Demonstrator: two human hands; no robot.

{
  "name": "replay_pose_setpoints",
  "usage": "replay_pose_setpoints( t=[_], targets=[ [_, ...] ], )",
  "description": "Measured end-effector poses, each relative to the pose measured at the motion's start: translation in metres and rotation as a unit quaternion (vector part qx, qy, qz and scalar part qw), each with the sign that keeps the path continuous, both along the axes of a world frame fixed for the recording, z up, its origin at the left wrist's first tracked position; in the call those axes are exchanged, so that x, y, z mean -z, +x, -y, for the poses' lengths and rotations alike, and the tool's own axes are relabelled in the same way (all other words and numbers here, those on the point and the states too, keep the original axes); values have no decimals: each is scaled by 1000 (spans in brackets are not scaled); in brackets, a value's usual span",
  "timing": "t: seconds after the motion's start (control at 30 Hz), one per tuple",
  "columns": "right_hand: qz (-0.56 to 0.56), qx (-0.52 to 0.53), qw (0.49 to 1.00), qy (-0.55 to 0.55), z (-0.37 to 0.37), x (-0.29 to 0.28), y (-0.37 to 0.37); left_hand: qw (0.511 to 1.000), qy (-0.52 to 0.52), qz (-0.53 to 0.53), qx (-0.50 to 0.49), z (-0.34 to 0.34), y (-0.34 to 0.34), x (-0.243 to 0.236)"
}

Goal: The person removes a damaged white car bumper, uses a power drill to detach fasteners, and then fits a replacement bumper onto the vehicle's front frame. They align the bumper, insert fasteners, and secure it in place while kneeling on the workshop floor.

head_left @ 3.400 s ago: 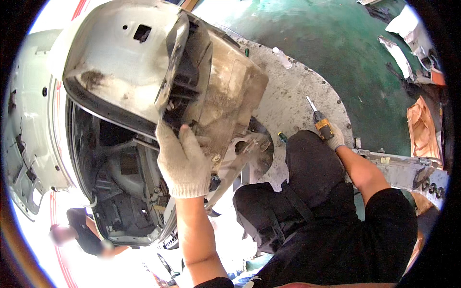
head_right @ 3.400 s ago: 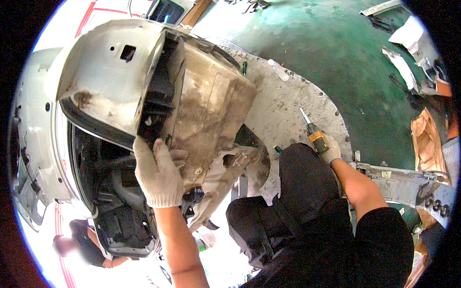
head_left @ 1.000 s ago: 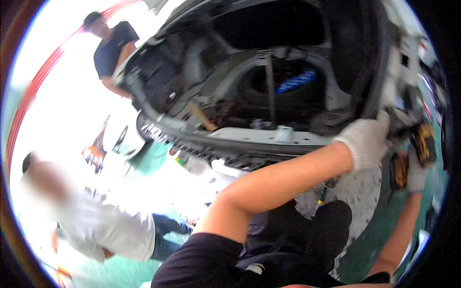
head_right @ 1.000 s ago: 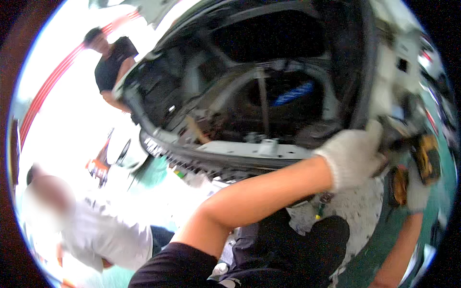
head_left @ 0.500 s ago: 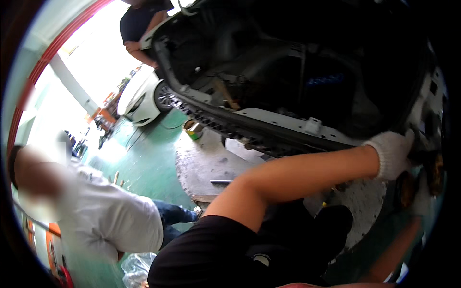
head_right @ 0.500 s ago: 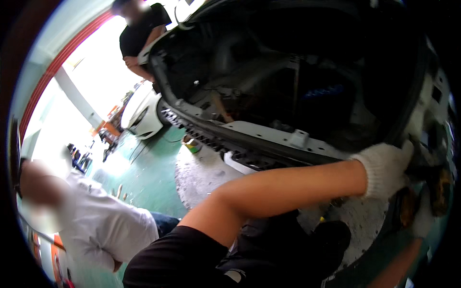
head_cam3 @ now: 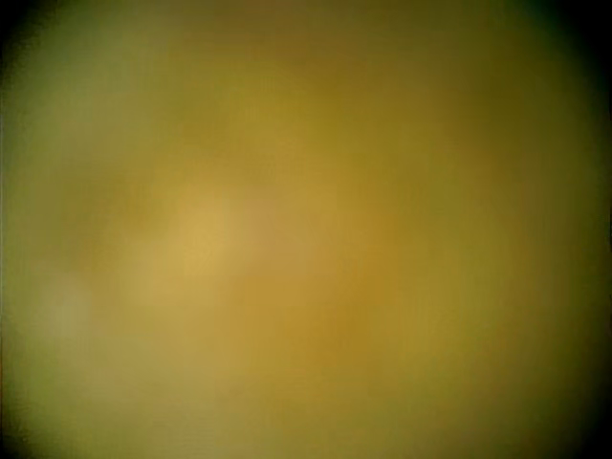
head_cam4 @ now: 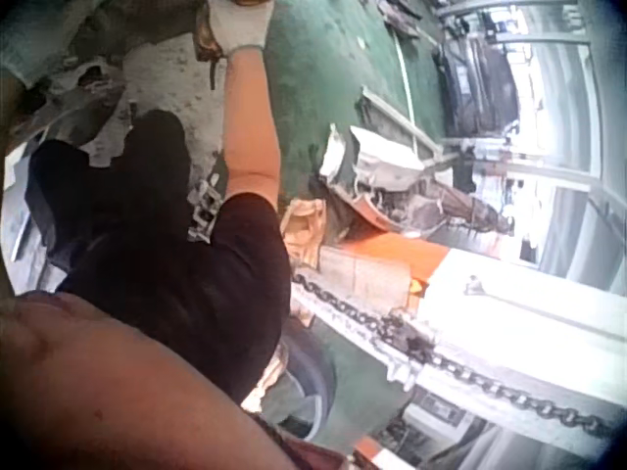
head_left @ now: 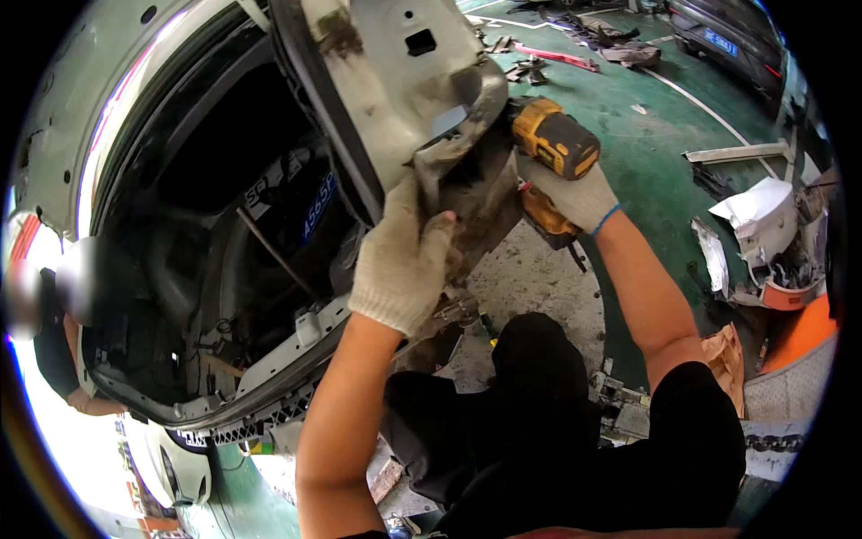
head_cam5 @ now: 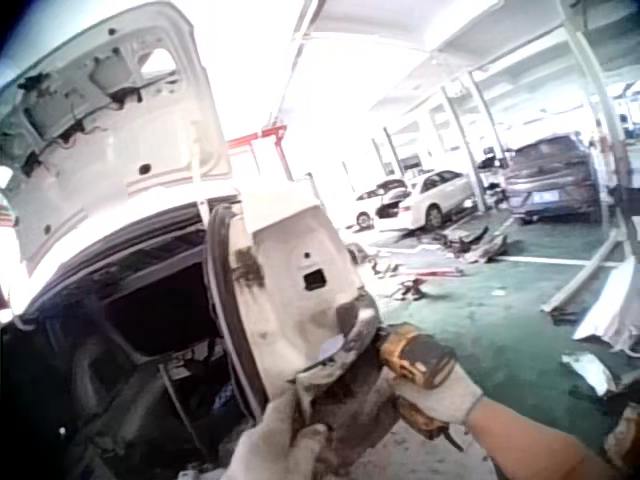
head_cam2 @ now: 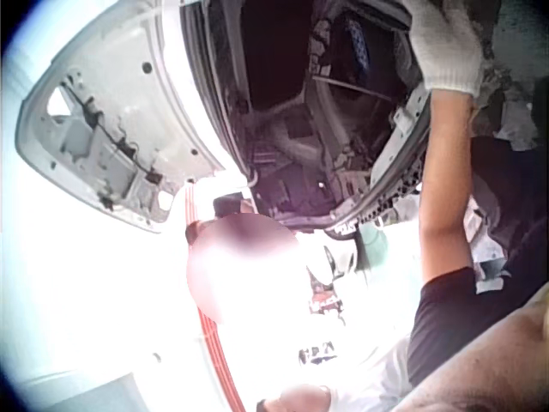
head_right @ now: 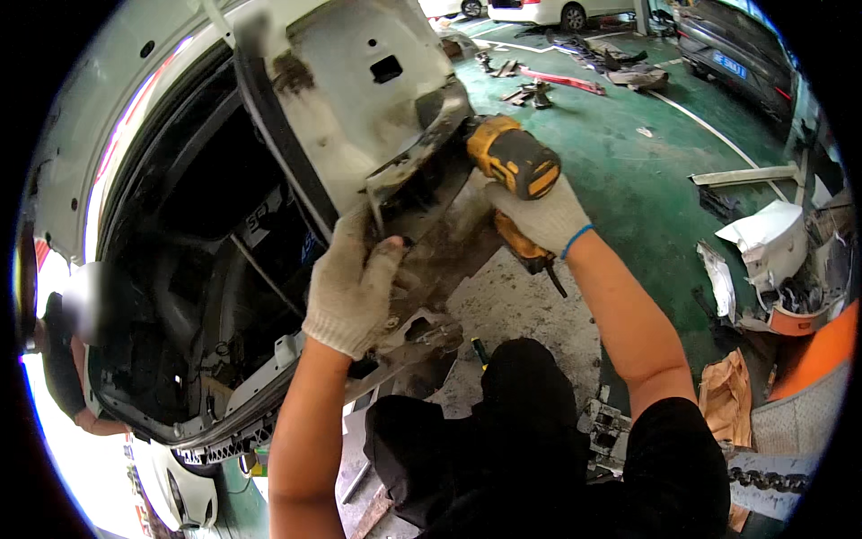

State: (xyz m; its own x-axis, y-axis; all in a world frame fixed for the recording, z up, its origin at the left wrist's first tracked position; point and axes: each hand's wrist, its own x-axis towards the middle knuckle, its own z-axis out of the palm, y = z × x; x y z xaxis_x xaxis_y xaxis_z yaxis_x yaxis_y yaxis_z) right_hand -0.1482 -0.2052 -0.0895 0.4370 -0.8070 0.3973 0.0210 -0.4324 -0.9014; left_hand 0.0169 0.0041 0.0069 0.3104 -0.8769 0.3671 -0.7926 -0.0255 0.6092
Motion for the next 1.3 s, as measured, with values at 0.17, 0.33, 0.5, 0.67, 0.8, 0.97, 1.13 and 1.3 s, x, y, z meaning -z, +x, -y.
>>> replay_pose_setpoints(
  t=[0.17, 0.33, 0.5, 0.67, 0.8, 0.97, 1.13, 1.3],
  targets=[
    [-47, 11, 998, -27, -3, -6, 0, 993, -43, 114, -4, 0, -2, -1],
    [-85, 20, 995, -46, -5, -7, 0, 981, -76, 177, 11, 3, 0, 2],
    [-126, 28, 987, -94, 2, 1, 2, 999, 5, 35, -14, 2, 1, 3],
    [-131, 43, 984, -117, 2, 1, 3, 999, 21, 37, -31, 2, 0, 3],
    [-99, 38, 991, -78, -7, -5, 1, 996, 10, -82, -23, 3, 3, 11],
    [-80, 51, 990, -103, -18, -10, 0, 999, 7, -31, -29, 4, 10, 14],
    [-133, 81, 967, -204, -19, -12, 0, 989, 0, -149, 13, 4, 0, 11],
    [-163, 85, 973, -137, -24, -12, -5, 984, -4, -181, 6, 4, -12, 5]
  ],
)
